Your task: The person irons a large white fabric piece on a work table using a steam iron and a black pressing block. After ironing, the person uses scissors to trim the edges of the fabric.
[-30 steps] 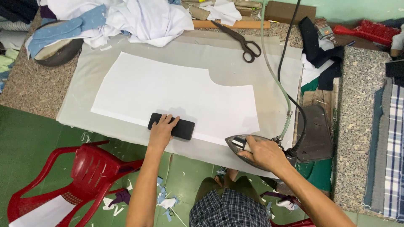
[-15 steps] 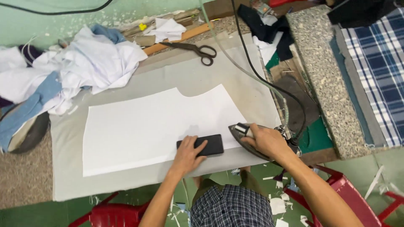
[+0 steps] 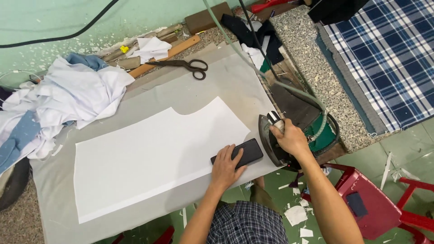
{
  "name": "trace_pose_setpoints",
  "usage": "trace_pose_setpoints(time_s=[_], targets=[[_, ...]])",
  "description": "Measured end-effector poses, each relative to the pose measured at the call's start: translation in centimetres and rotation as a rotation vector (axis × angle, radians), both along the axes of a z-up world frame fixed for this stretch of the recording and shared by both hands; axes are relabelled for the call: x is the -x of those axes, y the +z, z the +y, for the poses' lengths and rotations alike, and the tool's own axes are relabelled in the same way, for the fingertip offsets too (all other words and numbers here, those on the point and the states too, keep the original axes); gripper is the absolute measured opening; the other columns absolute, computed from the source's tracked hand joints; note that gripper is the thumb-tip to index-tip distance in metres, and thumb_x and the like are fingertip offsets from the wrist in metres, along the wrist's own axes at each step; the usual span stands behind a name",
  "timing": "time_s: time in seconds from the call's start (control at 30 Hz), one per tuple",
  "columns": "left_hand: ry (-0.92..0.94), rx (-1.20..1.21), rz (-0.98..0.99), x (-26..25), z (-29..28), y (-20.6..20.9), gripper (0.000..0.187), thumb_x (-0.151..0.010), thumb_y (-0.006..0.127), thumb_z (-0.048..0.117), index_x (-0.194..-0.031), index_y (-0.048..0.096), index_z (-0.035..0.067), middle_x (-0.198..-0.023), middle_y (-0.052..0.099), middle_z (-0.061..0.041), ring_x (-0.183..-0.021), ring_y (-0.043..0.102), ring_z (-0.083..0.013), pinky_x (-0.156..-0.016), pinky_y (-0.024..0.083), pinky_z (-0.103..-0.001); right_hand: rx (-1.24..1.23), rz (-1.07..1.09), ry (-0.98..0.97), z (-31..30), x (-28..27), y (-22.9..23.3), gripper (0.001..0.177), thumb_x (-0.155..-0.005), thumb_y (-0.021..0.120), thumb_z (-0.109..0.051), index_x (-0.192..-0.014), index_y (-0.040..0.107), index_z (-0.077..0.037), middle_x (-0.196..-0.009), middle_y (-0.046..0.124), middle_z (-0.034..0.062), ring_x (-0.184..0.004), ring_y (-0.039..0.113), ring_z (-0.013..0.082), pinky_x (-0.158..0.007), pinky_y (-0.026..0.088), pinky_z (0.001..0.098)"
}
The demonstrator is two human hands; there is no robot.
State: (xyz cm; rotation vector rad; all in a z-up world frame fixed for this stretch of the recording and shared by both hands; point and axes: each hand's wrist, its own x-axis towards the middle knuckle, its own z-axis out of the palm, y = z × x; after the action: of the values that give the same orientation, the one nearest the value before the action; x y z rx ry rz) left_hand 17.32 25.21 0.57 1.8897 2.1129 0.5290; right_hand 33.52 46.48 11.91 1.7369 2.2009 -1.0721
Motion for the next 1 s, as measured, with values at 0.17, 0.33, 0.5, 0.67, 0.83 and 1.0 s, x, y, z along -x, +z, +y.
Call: trace_pose_setpoints(time_s=[0.17,0.33,0.5,0.67,0.83,1.0], targets=[[0.002,-0.019,0.005,0.4,-0.3,-0.8,0.058,-0.095,0.069,0.043,-0.145,0.059,0.017,-0.144,0.051,-0.019,-0.138,0.045,-0.0353,-0.119,0.031,-0.050,0.008,0.012,-0.002,-0.1,0.2,0.2,0.073,-0.100,0.054,-0.052,-0.148,0.048,0.004,-0.130,0.063,0.0390,-0.120,0.064,0.0515,-0.092,0.057,0.0594],[0.004,0.038,-0.101,4.9,-3.0,-1.7,0.062,-0.089,0.074,0.040,-0.146,0.058,0.024,-0.144,0.053,-0.015,-0.137,0.047,-0.0334,-0.119,0.030,-0.050,0.041,-0.029,0.012,0.2,0.5,0.7,0.073,-0.100,0.055,-0.051,-0.150,0.046,0.002,-0.133,0.062,0.0381,-0.124,0.062,0.0508,-0.097,0.054,0.0589],[0.265,0.129,0.003,14.4,-11.2,-0.2,0.065,-0.087,0.076,0.037,-0.148,0.056,0.031,-0.139,0.054,-0.015,-0.132,0.051,-0.0350,-0.113,0.037,-0.050,0.074,-0.001,0.039,-0.5,2.9,1.8,0.071,-0.099,0.059,-0.047,-0.149,0.049,0.002,-0.134,0.062,0.0372,-0.125,0.061,0.0507,-0.097,0.054,0.0602],[0.721,0.158,0.156,21.3,-17.8,0.4,0.061,-0.089,0.073,0.046,-0.145,0.063,0.026,-0.128,0.058,-0.019,-0.121,0.058,-0.0377,-0.099,0.048,-0.048,0.056,-0.082,0.230,-4.6,10.6,6.6,0.065,-0.101,0.057,-0.044,-0.150,0.048,-0.002,-0.133,0.064,0.0346,-0.124,0.064,0.0475,-0.098,0.055,0.0573],[1.022,0.135,0.202,23.6,-19.5,0.0,0.061,-0.096,0.065,0.053,-0.149,0.061,0.024,-0.127,0.057,-0.018,-0.119,0.057,-0.0345,-0.096,0.047,-0.043,-0.084,0.068,0.684,-8.8,18.8,3.4,0.050,-0.104,0.049,-0.038,-0.137,0.049,0.000,-0.113,0.073,0.0296,-0.105,0.073,0.0437,-0.087,0.060,0.0533],[1.015,0.148,0.209,24.1,-20.1,-1.4,0.064,-0.095,0.062,0.059,-0.151,0.058,0.028,-0.129,0.054,-0.016,-0.119,0.055,-0.0327,-0.096,0.045,-0.041,-0.067,0.140,0.864,-12.8,24.3,1.0,0.042,-0.105,0.047,-0.034,-0.131,0.050,0.000,-0.103,0.074,0.0272,-0.095,0.076,0.0408,-0.080,0.062,0.0484]])
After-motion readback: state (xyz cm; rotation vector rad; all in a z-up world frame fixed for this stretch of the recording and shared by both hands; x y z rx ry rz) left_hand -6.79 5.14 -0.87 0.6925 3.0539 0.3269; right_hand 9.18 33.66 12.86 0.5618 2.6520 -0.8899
